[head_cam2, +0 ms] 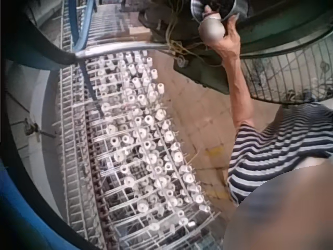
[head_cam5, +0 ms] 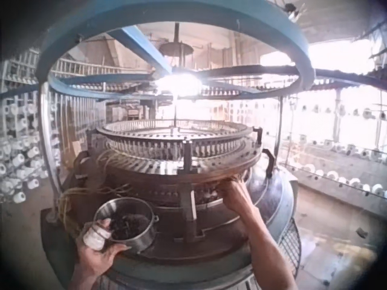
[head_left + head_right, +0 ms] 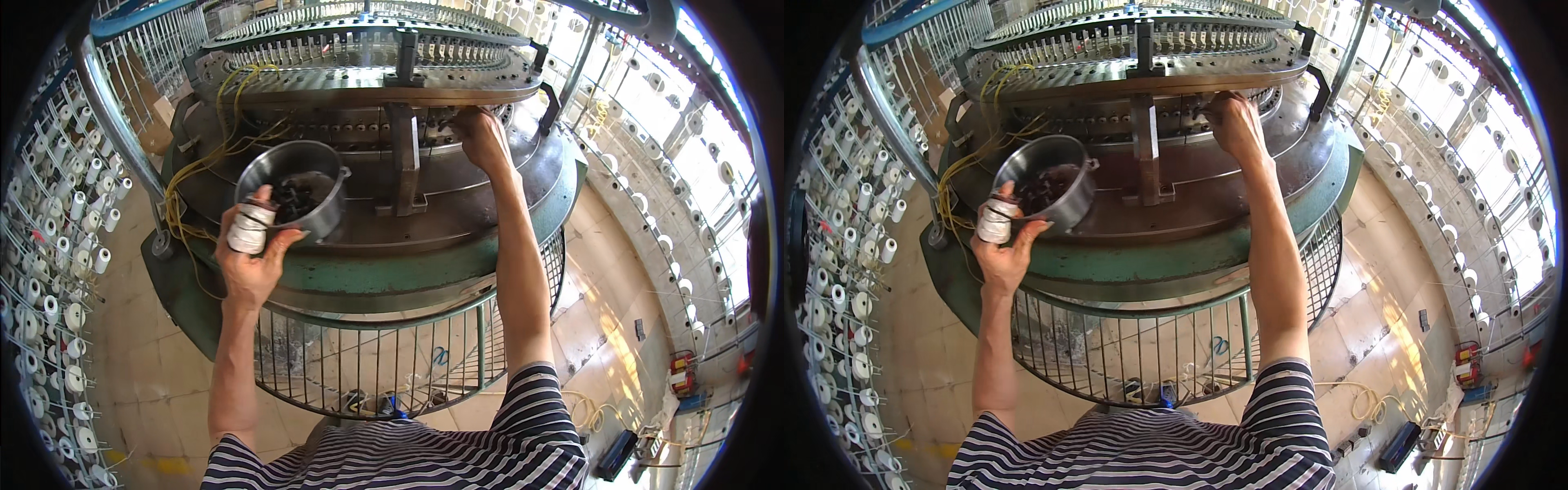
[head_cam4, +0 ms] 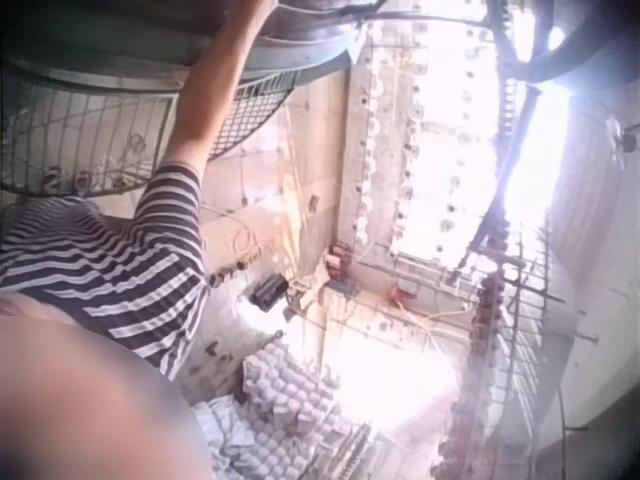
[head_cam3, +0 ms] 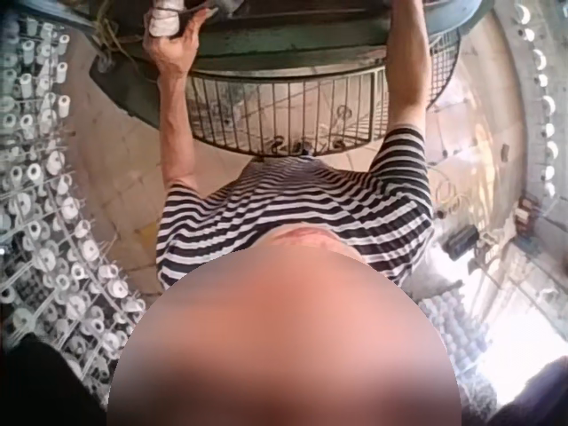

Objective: The person stands on a platform and uses a small tool to adjust or fix components on a large circular textile machine. They repeatedly reach into the machine's upper section, manipulate parts, and occasionally place items into a metal bowl. The person also handles a white spool-like object during the process.

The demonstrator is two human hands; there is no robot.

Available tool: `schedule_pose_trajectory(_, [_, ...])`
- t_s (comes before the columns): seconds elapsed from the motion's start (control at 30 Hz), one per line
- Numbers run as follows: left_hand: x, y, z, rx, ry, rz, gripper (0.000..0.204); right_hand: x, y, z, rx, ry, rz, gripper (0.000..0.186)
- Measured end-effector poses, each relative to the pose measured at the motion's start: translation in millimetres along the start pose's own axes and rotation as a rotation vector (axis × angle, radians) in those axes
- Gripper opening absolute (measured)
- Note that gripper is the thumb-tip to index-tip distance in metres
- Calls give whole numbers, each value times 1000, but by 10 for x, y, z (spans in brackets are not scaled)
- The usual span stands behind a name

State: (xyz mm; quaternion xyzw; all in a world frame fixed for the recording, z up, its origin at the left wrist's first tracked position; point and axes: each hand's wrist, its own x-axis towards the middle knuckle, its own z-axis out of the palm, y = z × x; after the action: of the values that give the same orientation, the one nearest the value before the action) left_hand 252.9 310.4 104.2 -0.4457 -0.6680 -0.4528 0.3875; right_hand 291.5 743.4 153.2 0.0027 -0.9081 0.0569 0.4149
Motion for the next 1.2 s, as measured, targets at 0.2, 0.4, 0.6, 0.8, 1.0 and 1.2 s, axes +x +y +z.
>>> schedule_pose_trajectory(0.2, [54,-520,-191,91,38,-116,40,-46,-24,13,190,90,108,17])
schedule_pose_trajectory(0.4, [9,-590,-163,257,150,79,69,2,177,227,465,109,350,19])
schedule_pose_trajectory(0.6, [9,-549,-189,183,174,49,81,-54,222,236,769,73,337,24])
schedule_pose_trajectory(0.8, [-52,-580,-207,218,188,39,79,-78,197,251,970,99,379,23])
schedule_pose_trajectory(1.0, [-104,-649,-225,188,212,26,72,-69,249,253,806,101,356,18])
schedule_pose_trajectory(1.2, [-134,-674,-207,125,253,8,62,-77,176,205,587,151,470,19])
